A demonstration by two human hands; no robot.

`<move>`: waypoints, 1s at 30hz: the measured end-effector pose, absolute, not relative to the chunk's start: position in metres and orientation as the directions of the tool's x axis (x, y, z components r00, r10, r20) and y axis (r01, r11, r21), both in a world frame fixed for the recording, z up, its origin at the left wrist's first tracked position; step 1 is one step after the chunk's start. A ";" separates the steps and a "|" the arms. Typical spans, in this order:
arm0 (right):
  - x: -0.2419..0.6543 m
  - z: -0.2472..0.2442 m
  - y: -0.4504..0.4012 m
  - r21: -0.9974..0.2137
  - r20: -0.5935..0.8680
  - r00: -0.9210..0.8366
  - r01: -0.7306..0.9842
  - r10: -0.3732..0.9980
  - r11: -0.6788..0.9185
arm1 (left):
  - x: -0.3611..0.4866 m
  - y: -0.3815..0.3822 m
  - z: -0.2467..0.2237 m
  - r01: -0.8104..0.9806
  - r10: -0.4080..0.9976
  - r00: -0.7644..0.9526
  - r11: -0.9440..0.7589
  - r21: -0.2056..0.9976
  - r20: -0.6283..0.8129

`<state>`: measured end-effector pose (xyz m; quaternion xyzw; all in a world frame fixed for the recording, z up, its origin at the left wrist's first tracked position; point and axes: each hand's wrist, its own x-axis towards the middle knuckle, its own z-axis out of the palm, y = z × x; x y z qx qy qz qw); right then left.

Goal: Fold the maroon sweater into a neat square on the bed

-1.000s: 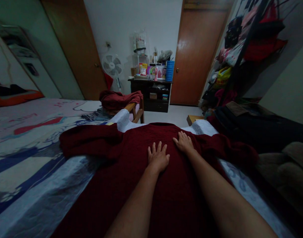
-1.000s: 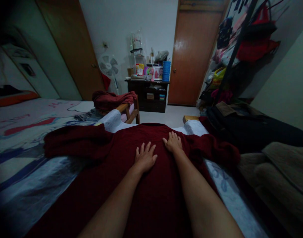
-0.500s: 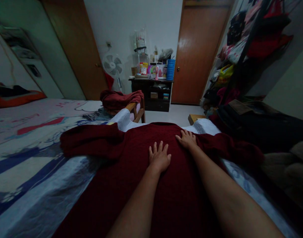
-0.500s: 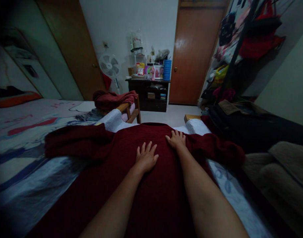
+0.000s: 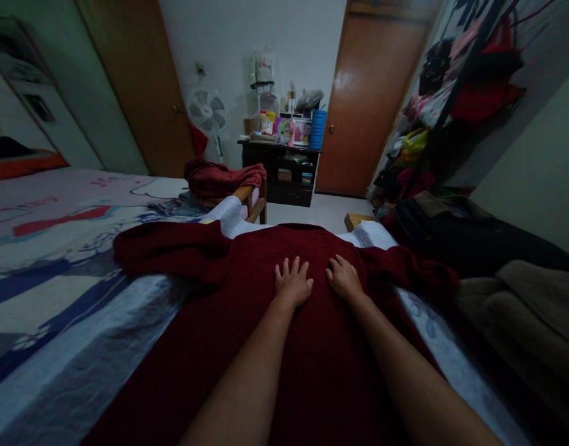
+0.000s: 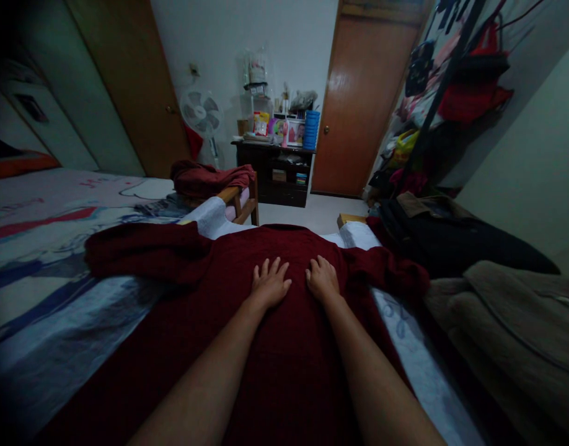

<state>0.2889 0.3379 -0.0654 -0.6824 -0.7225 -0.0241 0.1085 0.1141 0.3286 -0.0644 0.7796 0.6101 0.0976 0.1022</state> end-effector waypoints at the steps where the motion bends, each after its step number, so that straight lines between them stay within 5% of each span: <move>1: 0.289 -0.066 0.332 -0.118 0.176 -0.049 0.990 0.983 0.071 | 0.114 0.328 -0.065 0.930 0.971 0.237 -0.237 0.280 0.034; 9: 0.272 -0.056 0.279 -0.198 0.076 0.001 0.980 0.997 0.014 | 0.113 0.325 -0.068 0.926 0.965 0.226 -0.255 0.278 0.132; 14: 0.252 -0.051 0.252 -0.239 0.036 -0.170 0.955 0.985 0.173 | 0.112 0.323 -0.069 0.923 0.955 0.217 -0.268 0.275 0.204; 24: 0.279 -0.048 0.218 -0.199 -0.061 0.194 0.959 0.979 -0.203 | 0.114 0.320 -0.064 0.927 0.939 0.183 -0.263 0.268 0.291; 27: 0.271 -0.049 0.199 -0.209 -0.059 0.183 0.959 0.981 -0.191 | 0.113 0.311 -0.052 0.933 0.908 0.174 -0.275 0.230 0.381; 30: 0.264 -0.053 0.181 -0.232 -0.011 0.109 0.967 0.994 -0.109 | 0.113 0.296 -0.041 0.923 0.907 0.286 -0.347 0.165 0.309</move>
